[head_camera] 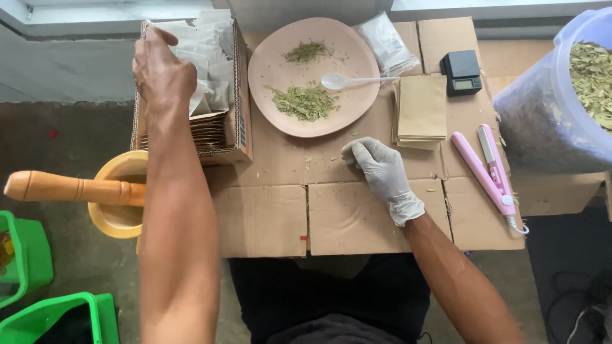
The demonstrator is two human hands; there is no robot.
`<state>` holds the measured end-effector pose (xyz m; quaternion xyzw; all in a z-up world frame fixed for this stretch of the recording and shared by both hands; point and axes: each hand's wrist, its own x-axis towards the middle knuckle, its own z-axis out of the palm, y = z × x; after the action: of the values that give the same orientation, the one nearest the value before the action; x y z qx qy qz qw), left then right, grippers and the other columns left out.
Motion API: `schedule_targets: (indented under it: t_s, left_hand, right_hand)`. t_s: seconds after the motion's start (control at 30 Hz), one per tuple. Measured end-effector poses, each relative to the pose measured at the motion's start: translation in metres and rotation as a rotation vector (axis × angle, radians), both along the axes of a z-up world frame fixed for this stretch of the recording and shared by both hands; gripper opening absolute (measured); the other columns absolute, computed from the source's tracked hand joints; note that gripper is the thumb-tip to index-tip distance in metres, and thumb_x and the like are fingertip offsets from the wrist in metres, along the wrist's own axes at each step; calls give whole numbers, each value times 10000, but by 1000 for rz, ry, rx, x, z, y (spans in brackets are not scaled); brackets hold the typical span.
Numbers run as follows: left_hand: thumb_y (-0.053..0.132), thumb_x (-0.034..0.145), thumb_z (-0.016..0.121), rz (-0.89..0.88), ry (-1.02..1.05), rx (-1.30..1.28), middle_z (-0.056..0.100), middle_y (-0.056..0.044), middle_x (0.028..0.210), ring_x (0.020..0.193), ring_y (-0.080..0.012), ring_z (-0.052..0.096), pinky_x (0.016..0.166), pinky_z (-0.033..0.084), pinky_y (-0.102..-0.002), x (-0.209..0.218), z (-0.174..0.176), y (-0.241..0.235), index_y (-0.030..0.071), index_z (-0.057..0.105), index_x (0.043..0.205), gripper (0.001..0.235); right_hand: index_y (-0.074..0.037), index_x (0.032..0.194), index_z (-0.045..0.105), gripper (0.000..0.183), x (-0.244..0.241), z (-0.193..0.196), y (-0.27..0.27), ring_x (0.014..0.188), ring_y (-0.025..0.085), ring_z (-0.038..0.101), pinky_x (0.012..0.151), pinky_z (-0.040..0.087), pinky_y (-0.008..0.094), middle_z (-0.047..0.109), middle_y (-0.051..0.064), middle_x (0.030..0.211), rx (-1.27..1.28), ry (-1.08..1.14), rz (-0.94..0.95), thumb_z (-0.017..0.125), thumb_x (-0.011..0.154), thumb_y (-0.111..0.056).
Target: Filling small tea bags with dried leaves and sealing them with a handheld heat sealer.
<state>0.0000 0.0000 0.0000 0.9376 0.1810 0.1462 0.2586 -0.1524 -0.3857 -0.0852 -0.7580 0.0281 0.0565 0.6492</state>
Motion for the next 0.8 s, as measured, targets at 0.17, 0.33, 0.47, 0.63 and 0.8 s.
schedule_targets:
  t_s: [0.17,0.33,0.47,0.63,0.8]
  left_hand:
    - [-219,906,644,111,231,52,661,-206,1250,1173,-419,671,976,620,-547,17,-12,19,100,471,1423,632]
    - [-211,917,618,129,361,112,692,-243,1236,1167,-488,692,954,631,-600,20,-15,18,70,408,1518,696]
    - [-111,945,700,108,434,234,681,-205,1188,1119,-454,691,936,618,-588,34,-28,27,72,482,1385,524]
    - [14,959,800,52,469,360,785,-185,1043,978,-370,745,847,648,-507,43,-51,44,46,805,1024,72]
    - [43,988,843,4,404,394,837,-141,1012,959,-348,771,879,650,-525,40,-47,50,132,874,1060,119]
  right_hand:
    - [-100,997,823,276,0,0,1,817,84,706,704,572,213,788,16,888,57,1,2,627,1149,-221]
    - [-94,988,823,275,-2,0,1,816,92,711,700,586,220,788,24,890,64,-20,4,629,1144,-212]
    - [-96,991,825,270,1,0,1,828,95,727,737,605,221,801,30,898,70,-2,-5,631,1139,-213]
    - [-108,998,826,269,1,-2,0,843,97,744,753,606,222,809,23,909,64,-24,10,626,1145,-213]
    - [-111,998,826,267,0,3,1,852,95,756,756,625,225,813,26,910,34,-5,5,625,1137,-218]
